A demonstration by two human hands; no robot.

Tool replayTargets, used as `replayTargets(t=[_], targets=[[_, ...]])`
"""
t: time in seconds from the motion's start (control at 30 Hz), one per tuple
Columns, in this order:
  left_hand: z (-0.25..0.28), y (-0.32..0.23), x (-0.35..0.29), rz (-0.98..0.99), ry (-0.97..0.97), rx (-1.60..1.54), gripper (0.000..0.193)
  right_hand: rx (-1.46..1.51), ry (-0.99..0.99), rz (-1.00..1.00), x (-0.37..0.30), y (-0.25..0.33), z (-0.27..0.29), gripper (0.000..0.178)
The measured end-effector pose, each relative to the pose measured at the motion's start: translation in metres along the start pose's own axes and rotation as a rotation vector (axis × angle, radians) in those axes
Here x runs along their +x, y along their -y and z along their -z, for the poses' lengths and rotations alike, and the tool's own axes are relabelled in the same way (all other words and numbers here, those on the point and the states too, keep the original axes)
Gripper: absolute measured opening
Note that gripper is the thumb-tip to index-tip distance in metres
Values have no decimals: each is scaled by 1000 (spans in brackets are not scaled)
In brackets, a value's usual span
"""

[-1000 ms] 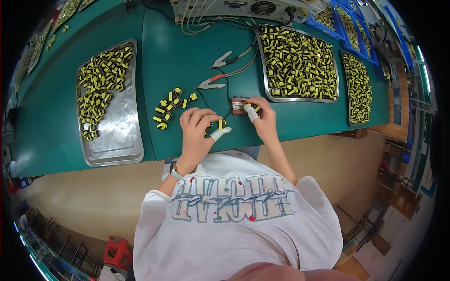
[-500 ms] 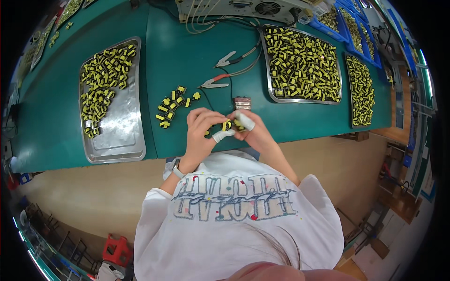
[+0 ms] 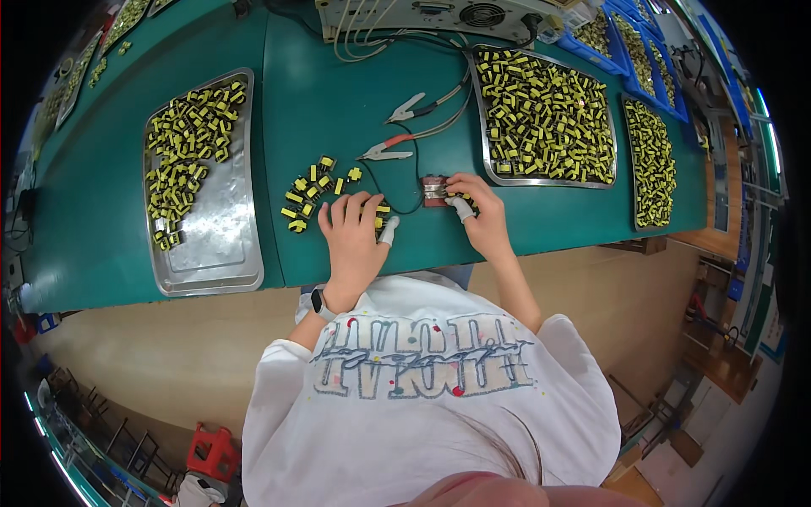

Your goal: The person is seen picking small yellow electronic components from a tray and placing them into a small red assembly or testing unit at an electronics factory workstation.

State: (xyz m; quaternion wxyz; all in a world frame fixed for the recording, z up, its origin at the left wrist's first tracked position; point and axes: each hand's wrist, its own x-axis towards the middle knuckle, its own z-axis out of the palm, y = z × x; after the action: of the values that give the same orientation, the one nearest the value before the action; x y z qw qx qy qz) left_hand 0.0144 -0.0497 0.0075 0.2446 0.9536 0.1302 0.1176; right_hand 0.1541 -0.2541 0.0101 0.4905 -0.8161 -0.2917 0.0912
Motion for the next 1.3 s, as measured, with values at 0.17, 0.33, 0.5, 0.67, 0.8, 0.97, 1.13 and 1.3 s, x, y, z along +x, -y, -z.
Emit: replayTargets(t=[0.17, 0.33, 0.5, 0.67, 0.8, 0.97, 1.13, 1.3], targets=[[-1, -1, 2, 3, -32, 2, 44, -278, 43, 127, -2, 11, -3, 39], [0, -2, 2, 19, -46, -26, 41, -41, -58, -34, -6, 14, -9, 34], [0, -7, 3, 27, -141, -126, 33, 757, -43, -563, -8, 7, -5, 28], [6, -7, 8, -33, -170, -192, 30, 276, -105, -72, -2, -1, -8, 24], [9, -7, 7, -30, -155, -339, 27, 101, -16, -22, -2, -5, -4, 31], [10, -6, 7, -13, -161, -430, 29, -89, -11, 108, 1, 5, -6, 37], [12, -7, 10, -147, -190, -466, 41, 535, 53, -401, -3, 12, -11, 24], [12, -12, 13, -161, -216, -548, 41, 1180, 204, -624, -10, 12, -24, 38]])
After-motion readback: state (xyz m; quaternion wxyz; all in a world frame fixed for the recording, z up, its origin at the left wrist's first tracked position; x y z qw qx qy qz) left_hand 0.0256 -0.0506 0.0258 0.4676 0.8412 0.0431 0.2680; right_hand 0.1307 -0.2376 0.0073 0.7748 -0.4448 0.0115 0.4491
